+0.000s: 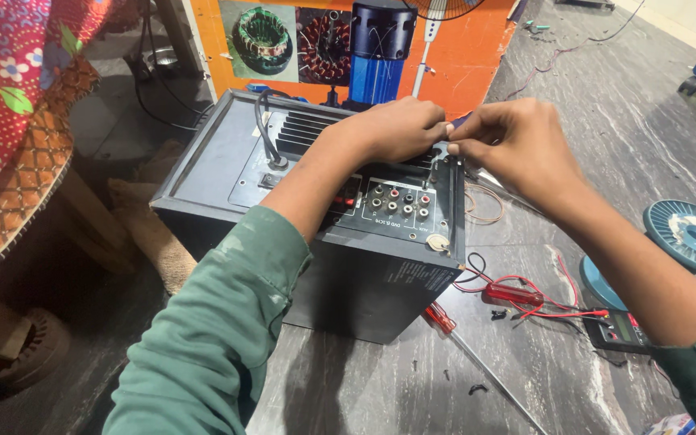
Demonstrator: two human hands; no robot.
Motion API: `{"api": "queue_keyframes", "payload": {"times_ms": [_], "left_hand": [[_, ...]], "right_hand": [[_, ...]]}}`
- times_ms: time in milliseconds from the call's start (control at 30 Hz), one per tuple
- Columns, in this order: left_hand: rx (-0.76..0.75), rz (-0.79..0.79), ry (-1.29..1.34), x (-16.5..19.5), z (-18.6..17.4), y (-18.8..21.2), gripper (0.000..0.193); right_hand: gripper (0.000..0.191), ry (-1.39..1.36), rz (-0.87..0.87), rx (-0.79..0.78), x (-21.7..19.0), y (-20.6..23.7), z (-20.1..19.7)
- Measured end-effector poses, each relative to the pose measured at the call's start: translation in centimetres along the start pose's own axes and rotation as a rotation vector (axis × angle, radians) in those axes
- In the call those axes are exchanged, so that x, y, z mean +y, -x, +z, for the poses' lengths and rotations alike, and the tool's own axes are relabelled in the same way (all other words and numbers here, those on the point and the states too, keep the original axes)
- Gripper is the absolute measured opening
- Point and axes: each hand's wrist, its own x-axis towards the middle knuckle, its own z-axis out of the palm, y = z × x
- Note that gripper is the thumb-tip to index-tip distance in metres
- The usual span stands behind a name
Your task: The person uses a screwdriver to remove screws from a speaker enclosure, then installs an amplifier board inside. They secure the board with screws and adjust internal components.
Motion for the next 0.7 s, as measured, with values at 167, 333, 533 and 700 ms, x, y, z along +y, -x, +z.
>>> {"api": "queue_keyframes", "payload": {"times_ms": [167,333,533,700], "left_hand": [[0.005,0.013,0.001,-0.1,0.1,-0.2,0.043],[0.011,0.022,0.01,-0.3,0.2,-0.3,0.039],[0.029,0.032,0.018,-0.6,0.4,-0.5,0.037],[0.031,0.064,0.024,-0.8,0.5,-0.6,0.037]], "right_hand": [[0.015,-0.028,-0.004,0.024,0.0,0.1,0.2],[0.016,0.028,0.014,-0.033,-0.4,0.0,0.1],[0.02,0.077,-0.11,-0.175,-0.8,-0.4,-0.9],[0.022,0.214,-0.229,-0.165,-1.1,-0.6,-1.0]]}}
